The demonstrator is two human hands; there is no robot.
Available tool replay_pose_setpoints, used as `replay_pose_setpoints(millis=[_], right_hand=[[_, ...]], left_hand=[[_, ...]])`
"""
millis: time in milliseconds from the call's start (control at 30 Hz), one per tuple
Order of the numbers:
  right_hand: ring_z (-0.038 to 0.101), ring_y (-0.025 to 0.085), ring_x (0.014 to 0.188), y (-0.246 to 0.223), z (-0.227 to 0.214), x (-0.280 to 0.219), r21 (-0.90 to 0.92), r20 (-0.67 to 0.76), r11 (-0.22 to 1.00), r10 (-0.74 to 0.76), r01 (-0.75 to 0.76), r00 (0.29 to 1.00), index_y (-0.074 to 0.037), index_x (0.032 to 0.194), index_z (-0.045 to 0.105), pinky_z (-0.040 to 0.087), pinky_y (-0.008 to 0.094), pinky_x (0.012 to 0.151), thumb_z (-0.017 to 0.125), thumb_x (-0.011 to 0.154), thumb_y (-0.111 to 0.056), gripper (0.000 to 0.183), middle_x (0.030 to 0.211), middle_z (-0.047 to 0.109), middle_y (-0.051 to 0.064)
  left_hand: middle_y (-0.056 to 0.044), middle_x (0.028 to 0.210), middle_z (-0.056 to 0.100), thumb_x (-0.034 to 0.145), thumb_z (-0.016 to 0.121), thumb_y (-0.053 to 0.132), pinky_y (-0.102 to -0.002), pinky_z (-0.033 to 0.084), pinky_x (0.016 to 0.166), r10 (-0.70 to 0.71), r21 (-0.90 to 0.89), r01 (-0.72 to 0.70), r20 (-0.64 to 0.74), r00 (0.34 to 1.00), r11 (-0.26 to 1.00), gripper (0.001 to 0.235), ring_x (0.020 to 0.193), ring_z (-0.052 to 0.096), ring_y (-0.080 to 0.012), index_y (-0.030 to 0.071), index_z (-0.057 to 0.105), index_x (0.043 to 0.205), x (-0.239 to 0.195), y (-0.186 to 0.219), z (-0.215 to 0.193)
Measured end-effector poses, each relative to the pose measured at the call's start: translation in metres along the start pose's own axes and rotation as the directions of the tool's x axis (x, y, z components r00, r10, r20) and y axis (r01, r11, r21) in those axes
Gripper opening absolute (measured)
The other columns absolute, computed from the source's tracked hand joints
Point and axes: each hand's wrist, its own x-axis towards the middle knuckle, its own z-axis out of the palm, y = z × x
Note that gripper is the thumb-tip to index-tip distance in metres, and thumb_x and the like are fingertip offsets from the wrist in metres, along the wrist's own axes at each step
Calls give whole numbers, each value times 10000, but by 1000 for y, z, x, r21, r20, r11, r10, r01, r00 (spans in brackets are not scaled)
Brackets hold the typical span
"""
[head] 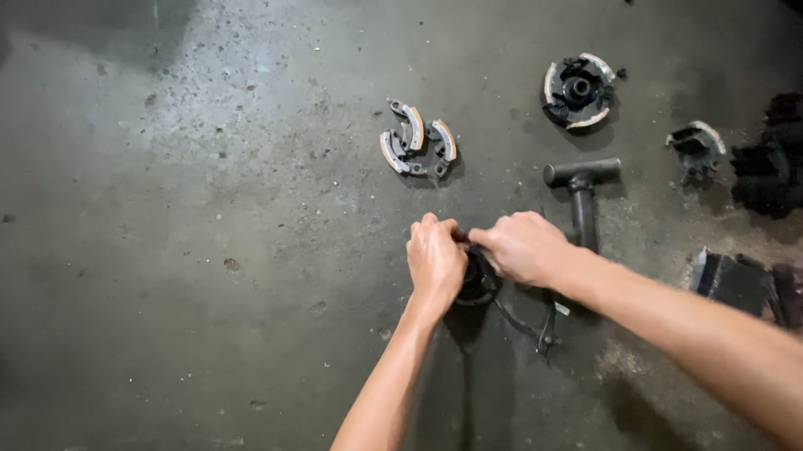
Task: Disassembling a motorcycle clutch assembly on the floor using a screwdriver to remove springs and plates
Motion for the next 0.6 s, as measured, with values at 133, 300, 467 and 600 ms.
replay_pose_setpoints(millis=[133, 300, 467, 600], right_hand=[[758, 320, 805, -22, 11, 11, 553, 181, 641, 530, -532, 828, -254, 923, 775, 601, 438, 644, 646, 828, -266, 161, 760, 752, 63], [637, 309, 529, -10, 91, 26, 869, 490, -333, 682, -367, 542, -74, 893, 789, 538, 469, 387, 790, 764, -129, 140, 674, 616, 187], [633, 250, 539, -40, 57, -4, 927, 372, -329, 740, -180, 560, -23, 932, 746, 561, 431, 458, 784, 831, -160, 174, 685, 621, 162], [718, 365, 990, -40, 17, -45, 848, -184, 398, 842, -351, 508, -149, 1056, 784, 574, 530, 808, 676, 971, -392, 279, 957, 780, 134]], left_hand=[[-100, 933, 570, 770, 802, 117, -495, 540, 829, 26, -20, -27, -38, 999, 999, 84, 978, 586, -377, 106, 741, 827, 2, -1, 1], [-136, 904, 601, 790, 770, 101, -513, 563, 835, 161, 13, -161, -173, 972, 987, 51, 957, 604, -390, 88, 730, 820, -8, -10, 7], [-6, 943, 566, 891, 709, 239, -387, 490, 757, 491, 263, -422, -323, 809, 868, 73, 931, 567, -263, 201, 658, 926, -26, -36, 20], [-18, 1002, 576, 931, 639, 226, -351, 456, 739, 713, 518, -516, -313, 628, 682, 33, 943, 557, -249, 238, 657, 956, -26, -41, 18]])
